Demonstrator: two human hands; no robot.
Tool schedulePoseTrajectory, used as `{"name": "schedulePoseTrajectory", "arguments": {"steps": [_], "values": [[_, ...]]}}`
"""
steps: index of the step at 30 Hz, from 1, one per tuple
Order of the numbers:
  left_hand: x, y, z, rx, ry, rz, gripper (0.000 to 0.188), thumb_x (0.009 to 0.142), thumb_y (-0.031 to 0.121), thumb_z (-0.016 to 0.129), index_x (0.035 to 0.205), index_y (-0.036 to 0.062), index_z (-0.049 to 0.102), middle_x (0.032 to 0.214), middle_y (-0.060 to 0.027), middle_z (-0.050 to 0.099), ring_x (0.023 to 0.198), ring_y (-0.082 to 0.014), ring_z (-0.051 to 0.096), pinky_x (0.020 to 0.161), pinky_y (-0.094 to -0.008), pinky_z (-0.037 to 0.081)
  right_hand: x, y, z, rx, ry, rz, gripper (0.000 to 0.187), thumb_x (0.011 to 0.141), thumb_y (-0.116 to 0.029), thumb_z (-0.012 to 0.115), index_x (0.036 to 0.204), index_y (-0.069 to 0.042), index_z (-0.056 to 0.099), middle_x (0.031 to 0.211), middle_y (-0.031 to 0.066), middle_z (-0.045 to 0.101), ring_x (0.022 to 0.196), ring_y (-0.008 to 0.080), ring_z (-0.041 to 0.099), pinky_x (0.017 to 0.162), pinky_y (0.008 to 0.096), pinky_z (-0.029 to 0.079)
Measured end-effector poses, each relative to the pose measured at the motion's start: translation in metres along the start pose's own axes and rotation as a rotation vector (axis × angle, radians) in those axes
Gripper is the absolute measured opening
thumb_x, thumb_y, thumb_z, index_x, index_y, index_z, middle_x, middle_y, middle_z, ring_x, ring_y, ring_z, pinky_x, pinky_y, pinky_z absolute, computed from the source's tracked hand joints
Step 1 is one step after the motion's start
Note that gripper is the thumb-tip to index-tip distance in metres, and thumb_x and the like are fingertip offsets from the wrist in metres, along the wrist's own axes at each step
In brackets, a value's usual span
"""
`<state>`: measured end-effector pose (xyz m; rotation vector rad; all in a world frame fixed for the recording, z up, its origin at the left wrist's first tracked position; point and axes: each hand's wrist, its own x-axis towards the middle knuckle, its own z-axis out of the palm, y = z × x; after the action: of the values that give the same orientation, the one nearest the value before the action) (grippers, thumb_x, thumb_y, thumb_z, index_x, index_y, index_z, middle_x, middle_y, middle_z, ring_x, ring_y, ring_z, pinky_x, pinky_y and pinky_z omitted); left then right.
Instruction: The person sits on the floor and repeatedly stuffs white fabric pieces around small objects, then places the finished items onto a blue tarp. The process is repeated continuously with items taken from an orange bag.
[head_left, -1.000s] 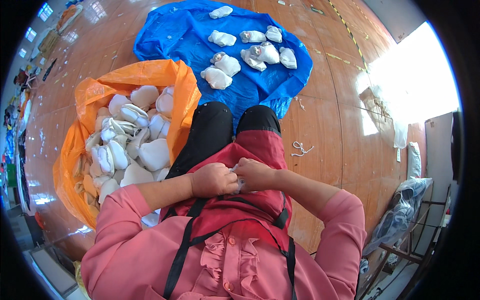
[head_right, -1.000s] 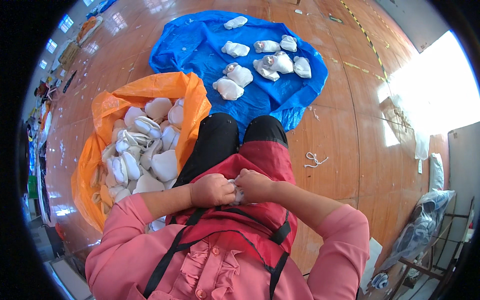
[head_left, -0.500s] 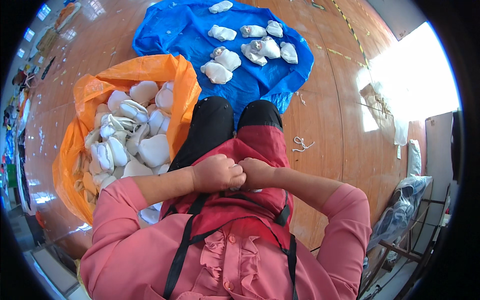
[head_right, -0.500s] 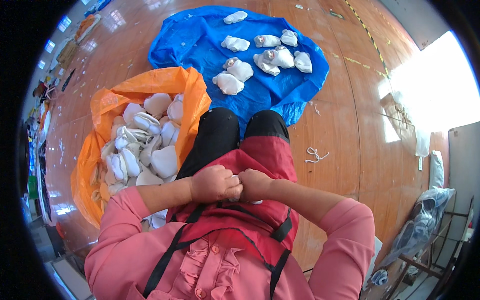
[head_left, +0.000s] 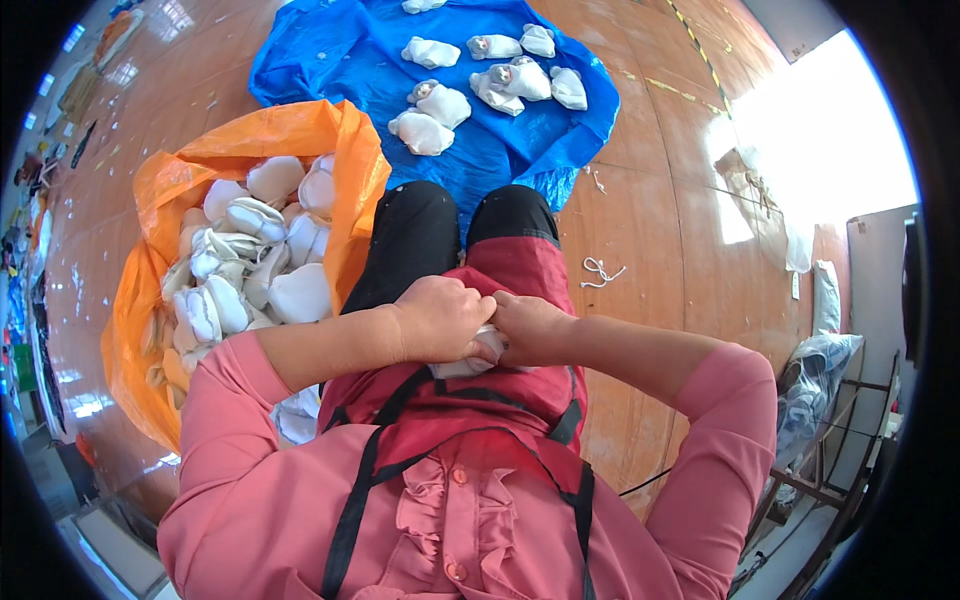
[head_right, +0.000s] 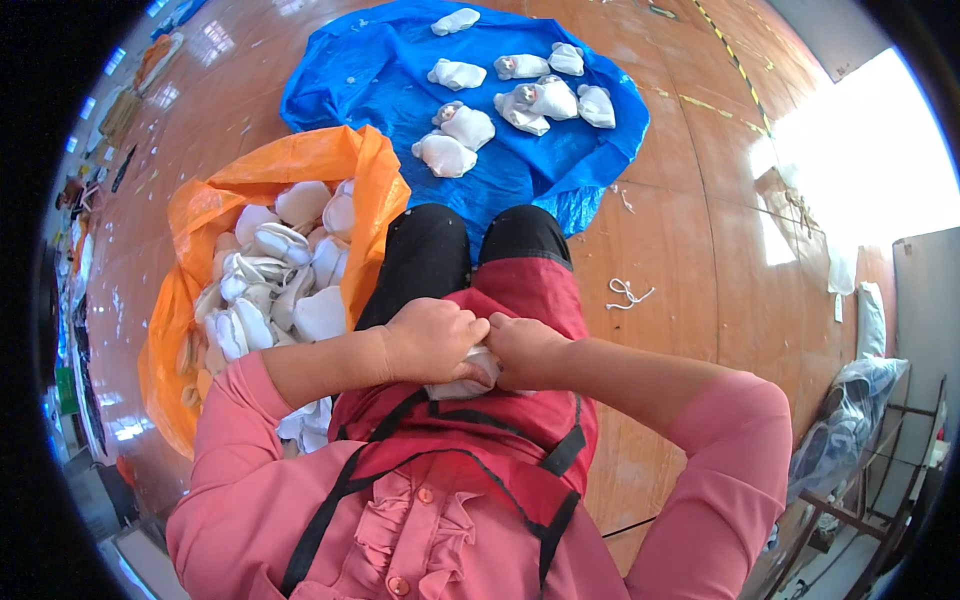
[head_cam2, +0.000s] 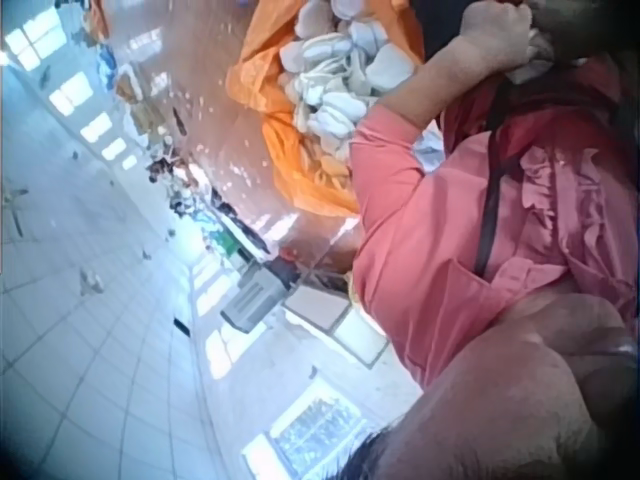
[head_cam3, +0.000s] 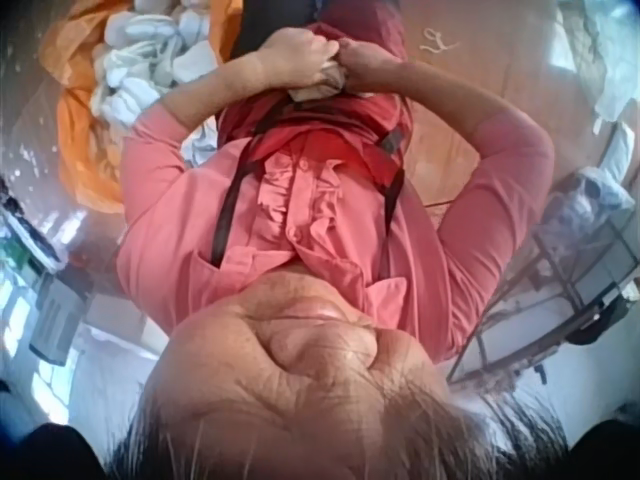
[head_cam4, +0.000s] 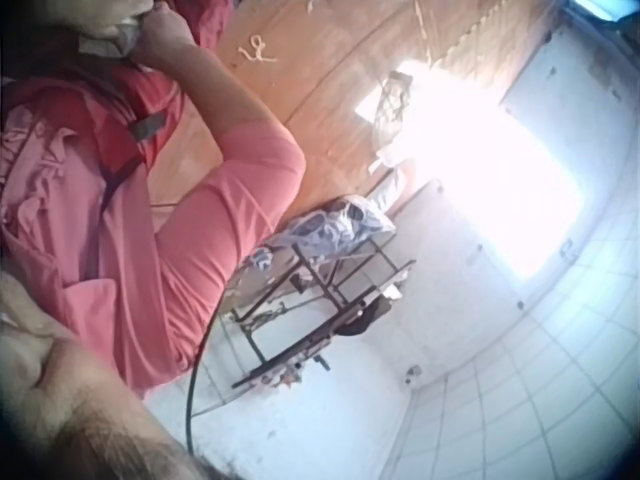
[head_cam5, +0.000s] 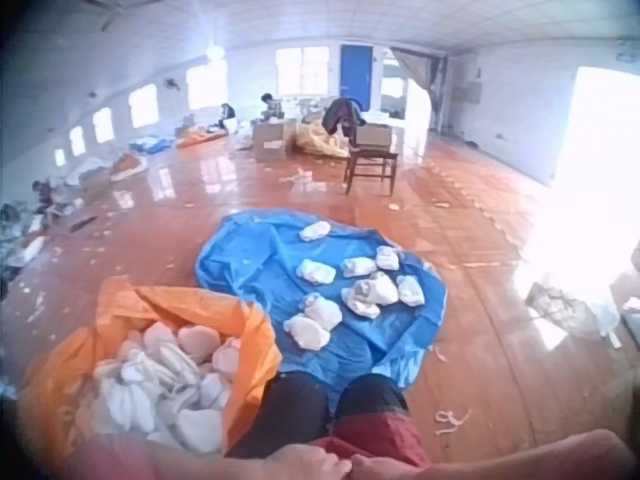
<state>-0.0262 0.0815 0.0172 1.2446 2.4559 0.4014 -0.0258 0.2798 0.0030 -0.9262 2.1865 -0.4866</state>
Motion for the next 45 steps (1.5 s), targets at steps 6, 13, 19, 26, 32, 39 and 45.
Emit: {"name": "schedulePoseTrajectory", "arguments": {"steps": [6, 13, 19, 26, 32, 39, 45], "values": [[0.002, -0.019, 0.008, -0.203, -0.112, 0.148, 0.042, 0.087, 0.044, 0.066, 0.069, 0.0069, 0.067, 0.073, -0.0125, 0.065, 0.069, -0.0331, 0.064, 0.066, -0.0423, 0.051, -0.021, -0.008, -0.019, -0.030, -0.106, -0.028, 0.037, 0.073, -0.024, 0.076, 0.098, 0.001, 0.063, 0.105, 0.0190, 0.057, 0.097, 0.0369, 0.064, 0.087, 0.0448, 0.052], [-0.003, -0.039, -0.003, -0.597, -0.060, 0.257, 0.036, 0.090, 0.033, 0.067, 0.068, 0.0042, 0.063, 0.067, -0.0158, 0.060, 0.063, -0.0337, 0.059, 0.057, -0.0431, 0.043, -0.030, -0.007, -0.041, 0.023, 0.099, -0.161, 0.034, 0.074, -0.024, 0.079, 0.097, -0.003, 0.064, 0.112, 0.0176, 0.051, 0.104, 0.0355, 0.058, 0.091, 0.0419, 0.050], [-0.018, -0.043, -0.010, -0.681, -0.008, 0.281, 0.043, 0.092, 0.034, 0.067, 0.065, 0.0027, 0.057, 0.060, -0.0146, 0.054, 0.054, -0.0306, 0.051, 0.053, -0.0395, 0.039, -0.037, -0.015, -0.031, -0.030, 0.307, -0.208, 0.032, 0.075, -0.029, 0.079, 0.095, -0.008, 0.065, 0.110, 0.0125, 0.053, 0.104, 0.0315, 0.056, 0.090, 0.0401, 0.050], [-0.037, -0.033, -0.010, -0.924, -0.047, 0.257, 0.045, 0.093, 0.026, 0.068, 0.061, 0.0013, 0.048, 0.055, -0.0122, 0.043, 0.048, -0.0207, 0.043, 0.050, -0.0367, 0.033, -0.047, -0.025, -0.028, -0.082, 0.375, -0.241, 0.033, 0.074, -0.037, 0.080, 0.089, -0.012, 0.063, 0.100, 0.0059, 0.055, 0.096, 0.0280, 0.058, 0.078, 0.0388, 0.053], [-0.052, -0.021, 0.006, -0.924, 0.002, 0.370, 0.045, 0.092, 0.025, 0.069, 0.060, 0.0017, 0.049, 0.056, -0.0135, 0.047, 0.050, -0.0279, 0.046, 0.051, -0.0406, 0.034, -0.052, -0.012, -0.006, 0.130, 0.413, -0.398, 0.034, 0.074, -0.036, 0.081, 0.086, -0.011, 0.060, 0.095, 0.0074, 0.054, 0.092, 0.0301, 0.058, 0.076, 0.0409, 0.051], [-0.071, -0.014, 0.030, -0.882, 0.056, 0.319, 0.043, 0.090, 0.027, 0.070, 0.058, 0.0049, 0.051, 0.057, -0.0132, 0.047, 0.054, -0.0303, 0.049, 0.054, -0.0414, 0.036, -0.053, -0.003, 0.042, 0.368, 0.486, -0.408, 0.034, 0.075, -0.033, 0.082, 0.094, -0.010, 0.066, 0.099, 0.0091, 0.058, 0.092, 0.0305, 0.059, 0.078, 0.0400, 0.049], [-0.063, -0.008, 0.026, -0.845, 0.116, 0.196, 0.043, 0.091, 0.029, 0.069, 0.060, 0.0030, 0.054, 0.057, -0.0144, 0.047, 0.053, -0.0305, 0.049, 0.054, -0.0417, 0.036, -0.044, 0.009, 0.033, 0.319, 0.422, -0.333, 0.044, 0.074, -0.041, 0.081, 0.102, -0.010, 0.065, 0.104, 0.0085, 0.060, 0.098, 0.0294, 0.061, 0.083, 0.0388, 0.051]]}}
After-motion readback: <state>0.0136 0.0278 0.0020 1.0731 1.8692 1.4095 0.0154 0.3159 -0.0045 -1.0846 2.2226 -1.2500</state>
